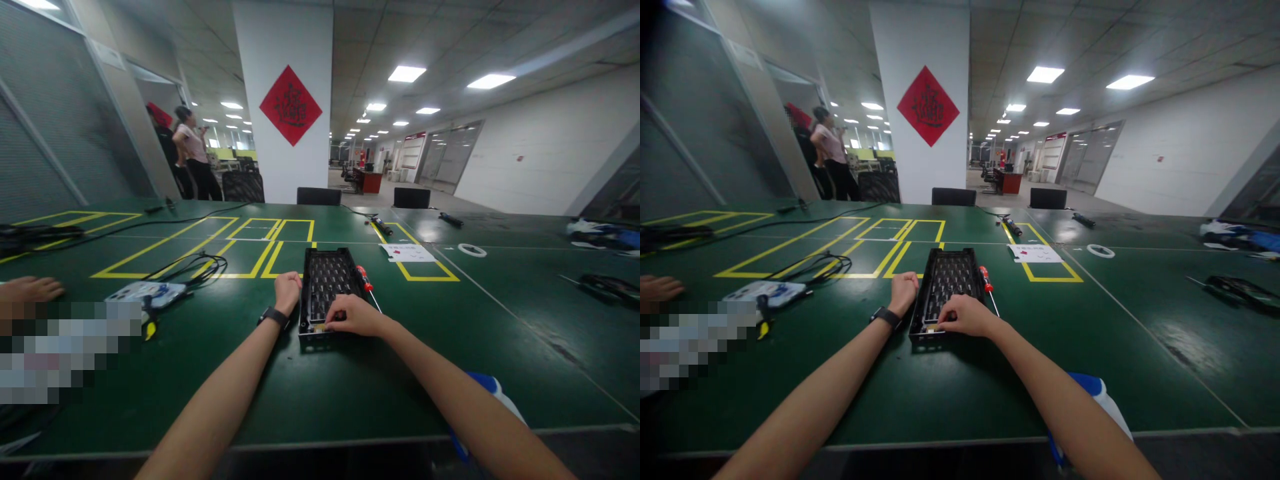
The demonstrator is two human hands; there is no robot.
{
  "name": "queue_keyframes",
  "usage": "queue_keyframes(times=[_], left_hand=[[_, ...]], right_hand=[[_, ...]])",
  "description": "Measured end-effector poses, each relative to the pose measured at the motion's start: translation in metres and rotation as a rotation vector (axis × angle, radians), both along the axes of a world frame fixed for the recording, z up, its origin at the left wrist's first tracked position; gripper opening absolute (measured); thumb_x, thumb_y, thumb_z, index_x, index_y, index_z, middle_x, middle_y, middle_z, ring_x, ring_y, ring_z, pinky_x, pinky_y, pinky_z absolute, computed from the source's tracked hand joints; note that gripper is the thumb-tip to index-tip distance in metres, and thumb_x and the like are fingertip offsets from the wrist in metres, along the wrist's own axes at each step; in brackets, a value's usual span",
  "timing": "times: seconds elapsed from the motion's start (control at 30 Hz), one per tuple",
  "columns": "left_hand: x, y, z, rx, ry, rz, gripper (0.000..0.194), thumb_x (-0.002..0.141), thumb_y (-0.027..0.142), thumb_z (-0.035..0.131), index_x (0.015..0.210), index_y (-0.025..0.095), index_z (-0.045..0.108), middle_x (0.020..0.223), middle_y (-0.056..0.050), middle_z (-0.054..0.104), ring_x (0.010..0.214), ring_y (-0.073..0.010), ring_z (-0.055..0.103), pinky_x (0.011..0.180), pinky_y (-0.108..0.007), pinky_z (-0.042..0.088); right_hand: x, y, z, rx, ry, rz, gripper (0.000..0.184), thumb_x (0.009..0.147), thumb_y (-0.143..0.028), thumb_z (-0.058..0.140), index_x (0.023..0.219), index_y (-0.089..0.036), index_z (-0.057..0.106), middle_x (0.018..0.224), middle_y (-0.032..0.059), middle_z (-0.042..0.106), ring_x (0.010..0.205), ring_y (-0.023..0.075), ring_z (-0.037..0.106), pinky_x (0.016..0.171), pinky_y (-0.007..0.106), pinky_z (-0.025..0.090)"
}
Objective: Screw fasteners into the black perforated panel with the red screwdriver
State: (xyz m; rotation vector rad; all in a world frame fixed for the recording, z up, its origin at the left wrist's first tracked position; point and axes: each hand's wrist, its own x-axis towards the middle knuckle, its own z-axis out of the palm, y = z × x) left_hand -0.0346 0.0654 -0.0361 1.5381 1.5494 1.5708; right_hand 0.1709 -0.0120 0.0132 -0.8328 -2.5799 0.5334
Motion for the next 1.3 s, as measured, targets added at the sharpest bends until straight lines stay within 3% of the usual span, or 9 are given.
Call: queue_keyframes(times=[0.23, 0.7, 0.97, 1.3], left_hand=[[-0.0003, 0.0021, -0.0039, -0.022, -0.007, -0.015, 0.018, 0.045, 0.009, 0.031, 0.04, 0.016, 0.046, 0.035, 0.003, 0.041, 0.038, -0.0085, 0.038, 0.045, -0.019, 0.026], [-0.0043, 0.001, -0.0067, -0.02, 0.001, -0.127, 0.016, 0.045, 0.01, 0.031, 0.043, 0.016, 0.046, 0.041, 0.003, 0.044, 0.043, -0.0089, 0.04, 0.048, -0.019, 0.029], [-0.0039, 0.0029, -0.0054, 0.014, 0.024, -0.095, 0.034, 0.051, 0.007, 0.035, 0.073, 0.016, 0.059, 0.048, 0.004, 0.047, 0.047, -0.0104, 0.042, 0.049, -0.02, 0.03], [-0.0056, 0.0041, -0.0088, -0.009, 0.08, -0.123, 0.026, 0.053, 0.011, 0.036, 0.061, 0.016, 0.06, 0.054, 0.001, 0.054, 0.053, -0.0124, 0.046, 0.054, -0.022, 0.033]], right_hand=[[0.0004, -0.0008, 0.0001, 0.008, -0.004, -0.003, 0.028, 0.077, -0.042, 0.057, 0.082, -0.017, 0.069, 0.074, 0.0039, 0.061, 0.068, 0.0112, 0.05, 0.066, 0.024, 0.037], [-0.0002, -0.0023, 0.0034, 0.013, 0.002, 0.011, 0.019, 0.076, -0.033, 0.061, 0.083, -0.018, 0.069, 0.078, 0.0033, 0.062, 0.071, 0.0115, 0.05, 0.066, 0.023, 0.037], [-0.0002, -0.0004, 0.0002, 0.024, -0.019, 0.004, 0.022, 0.077, -0.036, 0.059, 0.085, -0.018, 0.068, 0.074, 0.0026, 0.06, 0.067, 0.0103, 0.049, 0.065, 0.022, 0.036], [-0.0008, 0.0001, -0.0003, -0.004, -0.005, 0.002, 0.022, 0.079, -0.035, 0.057, 0.086, -0.017, 0.068, 0.076, 0.0031, 0.06, 0.067, 0.0103, 0.049, 0.065, 0.023, 0.036]])
